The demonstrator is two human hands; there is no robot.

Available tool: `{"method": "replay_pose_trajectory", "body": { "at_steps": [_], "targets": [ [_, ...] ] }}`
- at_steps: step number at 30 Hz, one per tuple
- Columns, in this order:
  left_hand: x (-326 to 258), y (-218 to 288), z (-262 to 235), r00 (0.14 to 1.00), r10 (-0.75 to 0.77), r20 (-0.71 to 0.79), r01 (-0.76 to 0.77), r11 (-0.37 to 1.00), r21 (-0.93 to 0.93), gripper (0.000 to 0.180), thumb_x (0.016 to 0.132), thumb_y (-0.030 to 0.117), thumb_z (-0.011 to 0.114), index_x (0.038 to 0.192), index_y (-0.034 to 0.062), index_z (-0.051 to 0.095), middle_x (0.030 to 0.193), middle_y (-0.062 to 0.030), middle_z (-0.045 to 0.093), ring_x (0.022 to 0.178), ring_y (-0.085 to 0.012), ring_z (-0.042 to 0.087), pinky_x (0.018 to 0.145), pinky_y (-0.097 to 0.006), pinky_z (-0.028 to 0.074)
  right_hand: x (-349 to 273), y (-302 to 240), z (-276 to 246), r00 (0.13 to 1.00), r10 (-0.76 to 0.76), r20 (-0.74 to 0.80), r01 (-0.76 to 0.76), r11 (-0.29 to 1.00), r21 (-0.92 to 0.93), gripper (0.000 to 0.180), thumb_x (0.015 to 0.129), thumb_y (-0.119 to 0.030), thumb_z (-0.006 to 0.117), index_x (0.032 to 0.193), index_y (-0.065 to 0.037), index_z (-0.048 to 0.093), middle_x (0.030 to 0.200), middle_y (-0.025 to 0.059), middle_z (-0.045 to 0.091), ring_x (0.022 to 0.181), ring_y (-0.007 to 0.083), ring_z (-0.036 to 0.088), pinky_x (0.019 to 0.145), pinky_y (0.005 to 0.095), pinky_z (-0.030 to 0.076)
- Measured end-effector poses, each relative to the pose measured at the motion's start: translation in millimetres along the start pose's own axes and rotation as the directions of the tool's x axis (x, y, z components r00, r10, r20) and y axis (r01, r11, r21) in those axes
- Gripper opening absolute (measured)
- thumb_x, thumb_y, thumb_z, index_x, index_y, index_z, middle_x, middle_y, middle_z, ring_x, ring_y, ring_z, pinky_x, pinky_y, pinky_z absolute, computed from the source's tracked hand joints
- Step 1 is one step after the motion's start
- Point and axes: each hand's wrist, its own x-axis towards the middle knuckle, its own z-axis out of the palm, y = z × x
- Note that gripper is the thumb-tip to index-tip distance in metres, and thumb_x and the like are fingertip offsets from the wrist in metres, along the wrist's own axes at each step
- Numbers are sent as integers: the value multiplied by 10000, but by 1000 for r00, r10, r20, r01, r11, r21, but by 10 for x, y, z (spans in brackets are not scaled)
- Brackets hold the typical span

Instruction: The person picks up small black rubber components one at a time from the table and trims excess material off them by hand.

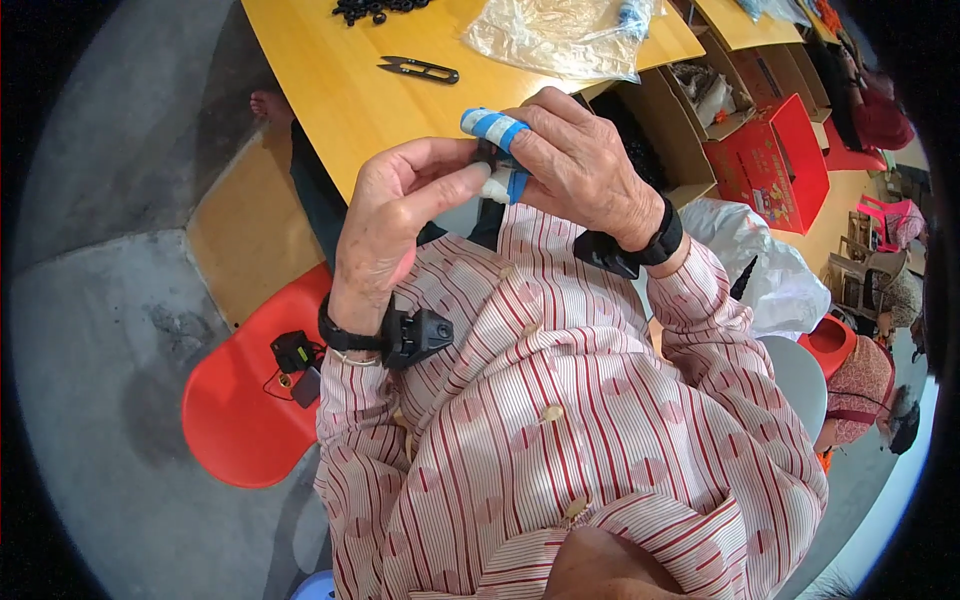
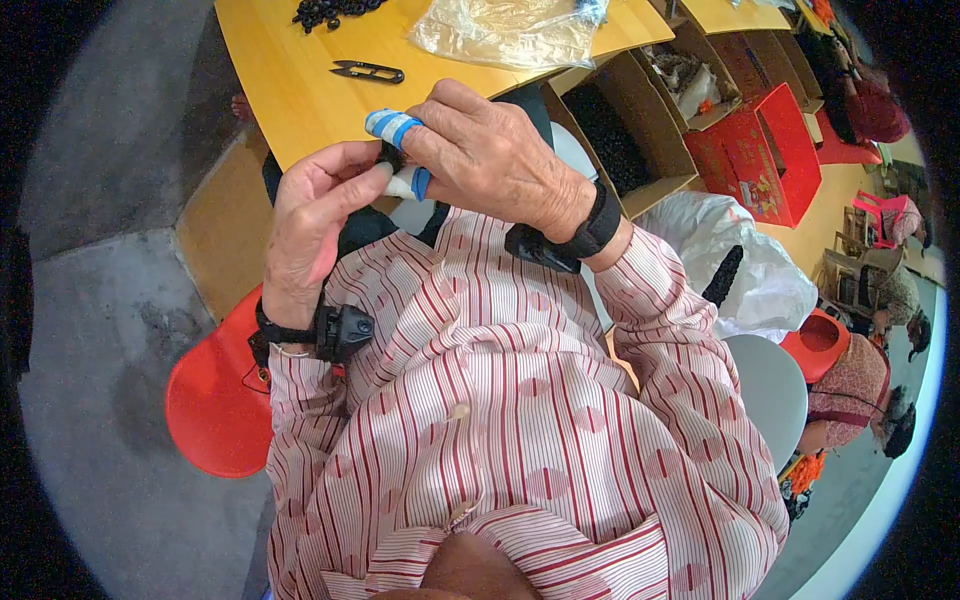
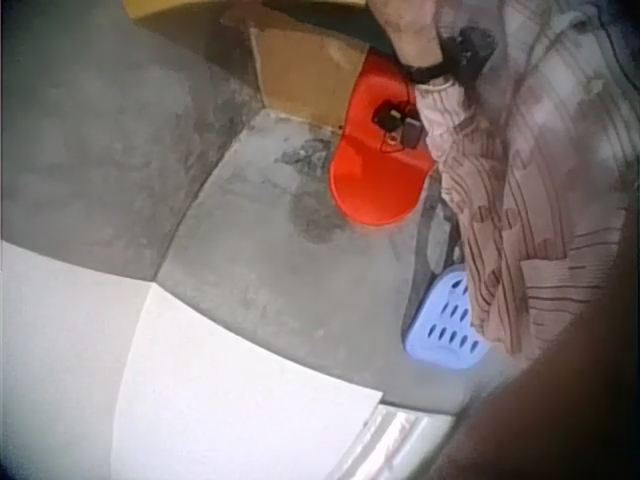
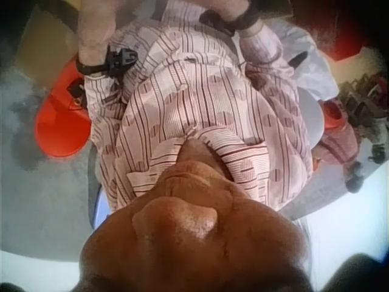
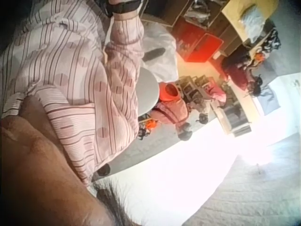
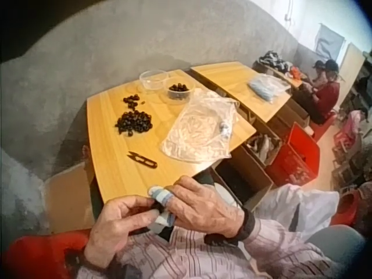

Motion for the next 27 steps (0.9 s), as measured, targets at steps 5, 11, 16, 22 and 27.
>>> {"method": "replay_pose_trajectory", "body": {
  "at_steps": [5, 11, 16, 22, 27],
  "targets": [
    [8, 18, 18, 999, 26, -30, -23, 996, 81, 244, 803, 100, 647, 985, -60, 616, 883, -77, 644, 801, -102, 589, 744, -226, 449, 15, -37, -2, 1000, 16, -13, -16, 1000, 13, 573, 577, -128, 752, 1111, -16, 576, 849, 72, 602, 711, 217, 565, 552, 298, 495],
    [18, 22, 41, 994, 88, -60, -73, 974, 215, 217, 789, 113, 662, 933, -47, 634, 827, -64, 642, 748, -97, 584, 699, -218, 451, -4, -48, 3, 1000, 18, -13, -18, 1000, 22, 571, 585, -122, 747, 1120, -17, 575, 883, 79, 608, 721, 227, 568, 586, 310, 497],
    [30, 26, 33, 996, 80, -46, -70, 979, 191, 206, 784, 110, 662, 919, -45, 636, 815, -63, 642, 741, -93, 581, 683, -211, 444, -16, -60, 8, 999, 34, 5, -34, 999, -8, 529, 559, -97, 744, 1053, -36, 564, 927, 68, 591, 817, 213, 558, 633, 284, 531],
    [46, 10, 29, 998, 30, -49, -23, 990, 137, 220, 775, 124, 657, 917, -43, 639, 804, -64, 642, 731, -94, 579, 694, -214, 438, -19, -84, 40, 997, 78, -6, -77, 995, 70, 539, 575, -88, 745, 1077, -25, 561, 920, 74, 587, 790, 228, 551, 630, 294, 507],
    [57, 0, 32, 998, 34, -55, -30, 997, 72, 230, 777, 118, 653, 933, -49, 635, 834, -71, 646, 748, -98, 584, 713, -219, 440, -13, -68, 61, 996, 85, -28, -82, 991, 106, 531, 579, -89, 739, 1074, -20, 562, 907, 78, 590, 766, 237, 549, 638, 310, 495]
  ]
}}
